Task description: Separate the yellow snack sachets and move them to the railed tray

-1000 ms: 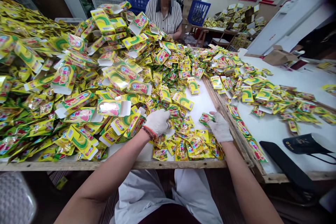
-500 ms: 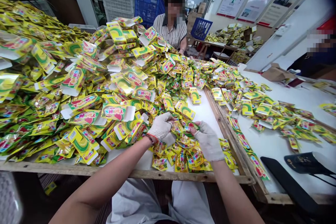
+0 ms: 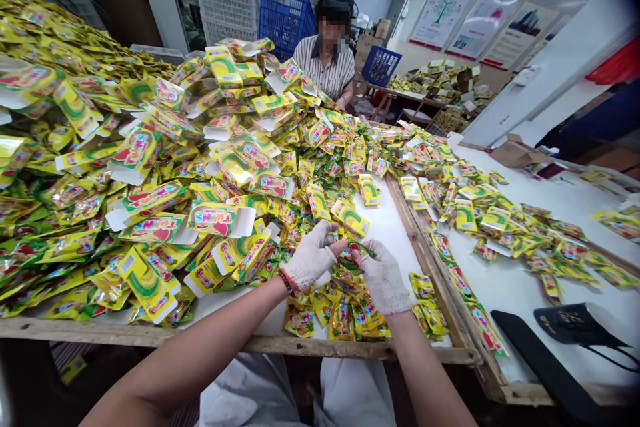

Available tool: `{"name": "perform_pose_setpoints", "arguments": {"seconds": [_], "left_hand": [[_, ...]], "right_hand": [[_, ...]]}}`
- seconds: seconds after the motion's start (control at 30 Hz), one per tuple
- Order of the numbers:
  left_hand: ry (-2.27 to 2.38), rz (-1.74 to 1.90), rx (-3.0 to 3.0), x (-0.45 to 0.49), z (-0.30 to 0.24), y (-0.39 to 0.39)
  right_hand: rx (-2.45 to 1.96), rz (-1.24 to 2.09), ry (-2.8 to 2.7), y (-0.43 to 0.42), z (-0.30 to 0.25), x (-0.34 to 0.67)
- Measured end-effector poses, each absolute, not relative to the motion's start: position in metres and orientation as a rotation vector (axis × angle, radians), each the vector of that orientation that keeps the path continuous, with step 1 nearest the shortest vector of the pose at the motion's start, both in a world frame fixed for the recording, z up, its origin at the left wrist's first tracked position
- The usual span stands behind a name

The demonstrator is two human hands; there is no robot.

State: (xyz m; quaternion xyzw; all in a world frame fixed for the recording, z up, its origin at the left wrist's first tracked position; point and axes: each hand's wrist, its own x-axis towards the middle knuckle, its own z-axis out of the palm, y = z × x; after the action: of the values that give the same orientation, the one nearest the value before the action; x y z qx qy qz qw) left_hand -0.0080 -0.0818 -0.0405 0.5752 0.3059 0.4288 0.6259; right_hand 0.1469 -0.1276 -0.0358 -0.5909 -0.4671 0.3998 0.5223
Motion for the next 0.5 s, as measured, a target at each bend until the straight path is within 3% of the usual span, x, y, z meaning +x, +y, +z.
{"name": "perform_pose_setpoints", "arguments": {"seconds": [0.13,0.33,0.5], "left_hand": [[0.691,0.885,1.307,-0.007,-0.047,-0.080],[0.733,1.023,1.349,-0.002,-0.048,-0.084],[0.883,1.040,1.514,-0.009,-0.047,-0.079]], "right_hand": [[-1.489,0.886,-1.142,-0.131,-0.039,0.145],[-1.492,1.021,-1.323,-0.118,-0.040,0.160],[-1.752,0.706,-1.422,-0.057,-0.024,0.198]]}}
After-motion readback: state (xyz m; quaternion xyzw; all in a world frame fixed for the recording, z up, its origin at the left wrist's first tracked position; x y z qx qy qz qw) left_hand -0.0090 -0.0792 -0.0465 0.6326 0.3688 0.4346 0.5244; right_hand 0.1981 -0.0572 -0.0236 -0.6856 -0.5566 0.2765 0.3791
